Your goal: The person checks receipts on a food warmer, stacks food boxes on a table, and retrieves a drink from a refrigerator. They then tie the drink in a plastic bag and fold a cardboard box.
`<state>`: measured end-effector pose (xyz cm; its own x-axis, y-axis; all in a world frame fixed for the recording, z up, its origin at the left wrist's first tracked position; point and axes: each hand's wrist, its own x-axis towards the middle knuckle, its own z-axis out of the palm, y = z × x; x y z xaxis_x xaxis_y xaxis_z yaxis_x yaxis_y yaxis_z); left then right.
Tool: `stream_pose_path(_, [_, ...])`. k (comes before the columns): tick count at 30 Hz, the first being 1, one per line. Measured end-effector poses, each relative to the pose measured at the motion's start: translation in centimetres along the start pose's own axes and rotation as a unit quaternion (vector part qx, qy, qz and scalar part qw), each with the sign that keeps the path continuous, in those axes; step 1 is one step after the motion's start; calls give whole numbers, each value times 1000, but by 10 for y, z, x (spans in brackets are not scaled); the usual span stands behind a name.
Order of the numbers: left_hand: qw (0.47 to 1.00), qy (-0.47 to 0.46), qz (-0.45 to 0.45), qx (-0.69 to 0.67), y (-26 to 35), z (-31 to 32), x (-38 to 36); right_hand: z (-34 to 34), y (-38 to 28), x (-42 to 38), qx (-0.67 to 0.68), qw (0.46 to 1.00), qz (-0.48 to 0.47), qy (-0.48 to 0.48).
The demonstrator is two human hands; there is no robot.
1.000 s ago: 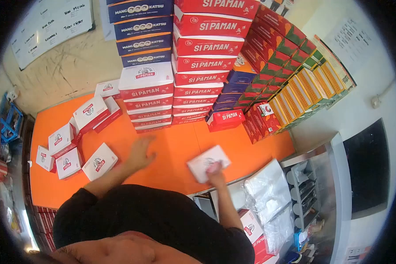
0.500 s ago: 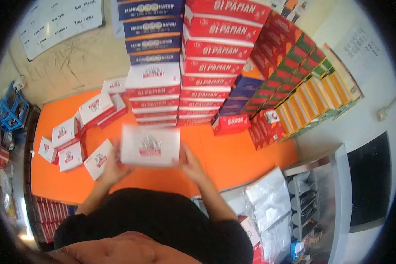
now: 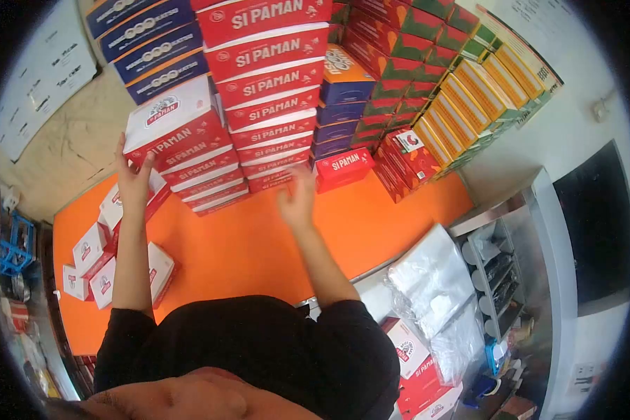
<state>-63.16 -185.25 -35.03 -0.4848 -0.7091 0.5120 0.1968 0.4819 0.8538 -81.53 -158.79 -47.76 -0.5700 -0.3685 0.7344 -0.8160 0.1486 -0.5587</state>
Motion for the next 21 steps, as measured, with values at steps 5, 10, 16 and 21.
stream_pose_path(5, [1000, 8, -1, -1, -12, 13, 15, -61, 141, 14, -412, 899, 90, -115])
stream_pose_path(10, [1000, 20, 0, -15, -13, 17, 17, -77, 199, 19, -463, 857, 30, -226])
stream_pose_path(16, [998, 10, -26, -48, -9, 18, 16, -99, 152, 21, -450, 814, 6, -366])
stream_pose_path(21, [998, -3, -35, -51, -17, -16, 16, -123, -37, 85, -28, 873, 99, -476])
